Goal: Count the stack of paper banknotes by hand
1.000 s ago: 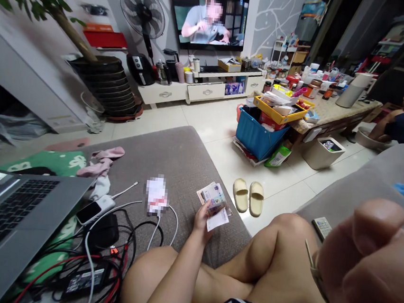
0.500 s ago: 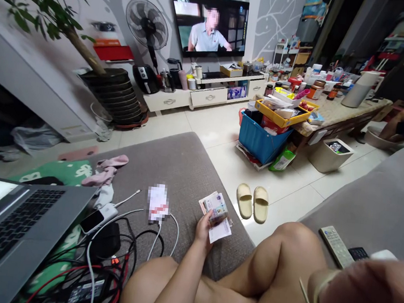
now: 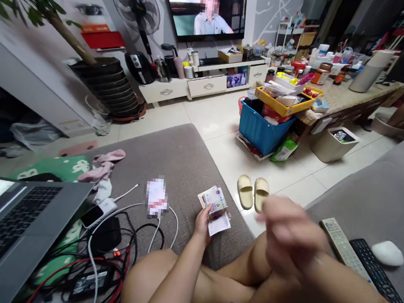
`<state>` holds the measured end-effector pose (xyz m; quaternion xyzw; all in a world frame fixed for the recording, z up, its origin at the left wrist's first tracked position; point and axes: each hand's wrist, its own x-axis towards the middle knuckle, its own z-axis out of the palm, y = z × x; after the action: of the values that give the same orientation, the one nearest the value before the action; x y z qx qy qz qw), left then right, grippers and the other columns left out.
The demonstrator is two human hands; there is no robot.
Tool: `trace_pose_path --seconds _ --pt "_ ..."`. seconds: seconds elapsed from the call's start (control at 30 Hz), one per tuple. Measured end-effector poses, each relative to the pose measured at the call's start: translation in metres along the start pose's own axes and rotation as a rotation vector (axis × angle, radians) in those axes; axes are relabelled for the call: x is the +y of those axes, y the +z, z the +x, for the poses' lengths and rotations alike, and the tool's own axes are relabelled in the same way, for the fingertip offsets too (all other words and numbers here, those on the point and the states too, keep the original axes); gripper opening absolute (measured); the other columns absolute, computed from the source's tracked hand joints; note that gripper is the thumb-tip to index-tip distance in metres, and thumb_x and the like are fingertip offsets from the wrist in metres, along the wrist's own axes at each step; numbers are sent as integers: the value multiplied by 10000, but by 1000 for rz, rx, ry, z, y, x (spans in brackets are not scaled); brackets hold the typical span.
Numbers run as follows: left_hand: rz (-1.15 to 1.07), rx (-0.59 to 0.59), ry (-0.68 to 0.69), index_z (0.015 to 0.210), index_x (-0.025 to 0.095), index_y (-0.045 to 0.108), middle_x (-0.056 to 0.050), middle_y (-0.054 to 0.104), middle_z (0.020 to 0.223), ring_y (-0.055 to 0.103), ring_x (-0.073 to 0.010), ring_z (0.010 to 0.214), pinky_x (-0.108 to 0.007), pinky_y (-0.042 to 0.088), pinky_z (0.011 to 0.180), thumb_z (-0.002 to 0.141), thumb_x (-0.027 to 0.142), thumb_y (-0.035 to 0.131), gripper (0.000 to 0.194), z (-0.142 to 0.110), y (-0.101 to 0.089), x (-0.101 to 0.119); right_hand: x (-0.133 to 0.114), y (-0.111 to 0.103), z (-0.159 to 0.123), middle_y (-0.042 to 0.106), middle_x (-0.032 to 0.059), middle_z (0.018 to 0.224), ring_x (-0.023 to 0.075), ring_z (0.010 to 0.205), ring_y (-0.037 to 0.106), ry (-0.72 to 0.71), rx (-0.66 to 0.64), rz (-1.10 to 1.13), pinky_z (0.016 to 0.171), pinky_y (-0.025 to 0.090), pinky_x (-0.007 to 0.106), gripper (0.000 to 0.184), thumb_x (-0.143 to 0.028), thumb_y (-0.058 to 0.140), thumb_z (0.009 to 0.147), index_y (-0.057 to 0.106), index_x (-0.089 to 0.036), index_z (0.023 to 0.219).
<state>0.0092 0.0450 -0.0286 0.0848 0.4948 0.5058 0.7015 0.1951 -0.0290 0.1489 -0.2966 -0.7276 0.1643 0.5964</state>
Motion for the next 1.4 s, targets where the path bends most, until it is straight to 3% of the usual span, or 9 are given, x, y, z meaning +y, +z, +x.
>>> trace_pose_path --seconds 0.07,0.17,0.3,0.4,0.63,0.8,0.93,1.07,1.4 --pt "3 -3 13 991 66 668 -125 741 810 706 -234 649 -384 577 690 821 219 583 244 -2 2 1 57 18 3 627 67 978 213 894 599 80 23 -46 783 493 393 181 -330 550 909 555 -256 1074" --pt "11 12 23 957 71 673 -119 742 798 705 -233 645 -380 575 682 814 204 587 213 -4 6 1 126 41 -18 610 57 848 186 743 545 458 -34 -157 722 456 356 184 -366 543 893 573 -196 956" --pt "40 5 15 932 77 683 -113 742 789 715 -247 718 -391 568 759 776 185 631 197 -3 9 1 166 61 -51 581 19 746 177 717 545 886 -27 5 683 437 314 292 -467 492 889 537 -190 810" --pt "32 -54 12 955 82 690 -119 744 819 717 -266 813 -400 556 822 743 178 671 233 -3 10 0 170 72 -60 573 -3 697 164 687 535 938 -148 96 657 419 289 335 -511 538 848 542 -188 759" --pt "-10 -103 38 1058 90 667 -121 747 881 716 -277 841 -426 553 846 715 138 678 347 -7 13 -6 175 78 -62 513 -32 607 143 590 479 991 -151 18 573 370 266 315 -469 632 775 503 -197 683" --pt "-33 -25 73 970 89 678 -110 742 827 714 -265 844 -381 560 817 735 165 675 247 -4 12 -7 159 81 -67 650 86 980 214 876 591 889 -278 -98 790 448 341 296 -415 572 859 599 -176 1031" --pt "6 35 52 886 85 683 -106 730 761 714 -262 826 -356 561 795 727 203 706 199 1 5 -9 150 90 -81 624 104 1175 231 1049 589 867 -466 204 912 460 380 407 -461 507 911 531 -179 1203" --pt "17 17 30 855 88 683 -123 734 785 709 -270 870 -373 555 828 750 184 679 143 1 4 -9 155 89 -84 651 90 1152 235 1001 622 982 -559 344 873 495 383 563 -418 694 783 496 -193 1260" --pt "28 -50 -14 1037 79 675 -102 744 808 702 -227 666 -407 569 759 771 148 618 281 -9 13 -8 173 78 -64 551 -22 641 140 611 501 1003 -189 -45 591 373 263 308 -466 653 754 542 -183 706"
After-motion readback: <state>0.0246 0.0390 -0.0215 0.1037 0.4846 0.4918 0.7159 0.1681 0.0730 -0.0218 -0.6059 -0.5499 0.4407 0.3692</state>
